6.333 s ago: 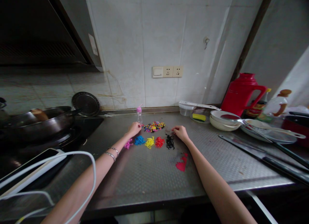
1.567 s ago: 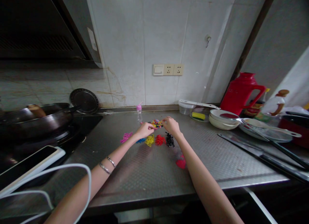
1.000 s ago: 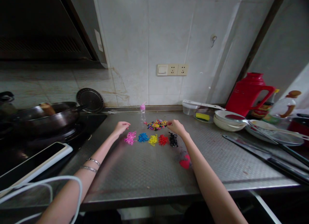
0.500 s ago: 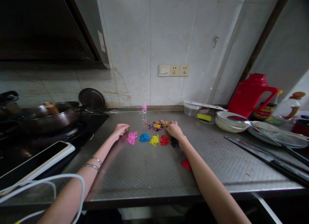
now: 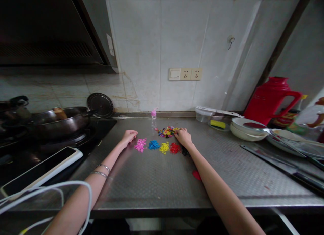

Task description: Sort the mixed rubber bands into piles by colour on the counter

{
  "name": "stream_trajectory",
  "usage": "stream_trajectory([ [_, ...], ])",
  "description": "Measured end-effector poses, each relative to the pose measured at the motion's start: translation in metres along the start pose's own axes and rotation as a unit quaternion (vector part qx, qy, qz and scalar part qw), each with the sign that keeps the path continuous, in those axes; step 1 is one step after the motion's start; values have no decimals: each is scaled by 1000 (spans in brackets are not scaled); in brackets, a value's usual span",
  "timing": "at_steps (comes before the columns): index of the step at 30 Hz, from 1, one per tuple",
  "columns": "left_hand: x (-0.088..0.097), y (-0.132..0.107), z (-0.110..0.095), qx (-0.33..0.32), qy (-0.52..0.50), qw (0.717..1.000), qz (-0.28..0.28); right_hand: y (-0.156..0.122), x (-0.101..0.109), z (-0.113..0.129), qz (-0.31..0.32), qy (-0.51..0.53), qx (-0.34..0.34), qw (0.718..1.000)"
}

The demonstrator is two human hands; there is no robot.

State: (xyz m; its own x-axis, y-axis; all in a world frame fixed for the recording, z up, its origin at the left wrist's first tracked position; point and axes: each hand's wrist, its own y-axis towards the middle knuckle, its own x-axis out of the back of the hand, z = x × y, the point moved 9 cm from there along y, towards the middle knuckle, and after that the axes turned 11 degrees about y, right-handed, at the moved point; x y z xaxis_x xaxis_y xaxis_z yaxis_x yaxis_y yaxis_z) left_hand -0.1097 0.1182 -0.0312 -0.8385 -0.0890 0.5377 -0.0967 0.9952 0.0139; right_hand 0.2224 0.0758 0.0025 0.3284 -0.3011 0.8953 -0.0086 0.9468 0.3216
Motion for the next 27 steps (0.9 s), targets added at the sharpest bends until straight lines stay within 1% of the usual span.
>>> stream_trajectory([
  [5, 0, 1, 1, 0, 0, 1000, 4, 1, 5, -8, -6, 13, -9, 1000],
  [12, -1, 1, 0, -6, 6, 1000, 8, 3, 15, -17, -34, 57, -14, 998],
  [16, -1, 3, 2, -1, 20, 1000, 4, 4, 23, -12, -38, 106, 15, 994],
  [18, -2, 4, 2, -4, 27, 1000, 6, 6, 26, -6, -15, 142, 39, 989],
  [22, -1, 4, 2, -4, 38, 999, 7, 4, 25, 15, 79, 187, 116, 972],
  [24, -2, 3, 1, -7, 40, 999, 10, 1, 23, 22, 119, 189, 144, 964],
  [27, -2, 2, -1, -10, 43, 999, 13, -4, 14, 27, 181, 193, 167, 950],
])
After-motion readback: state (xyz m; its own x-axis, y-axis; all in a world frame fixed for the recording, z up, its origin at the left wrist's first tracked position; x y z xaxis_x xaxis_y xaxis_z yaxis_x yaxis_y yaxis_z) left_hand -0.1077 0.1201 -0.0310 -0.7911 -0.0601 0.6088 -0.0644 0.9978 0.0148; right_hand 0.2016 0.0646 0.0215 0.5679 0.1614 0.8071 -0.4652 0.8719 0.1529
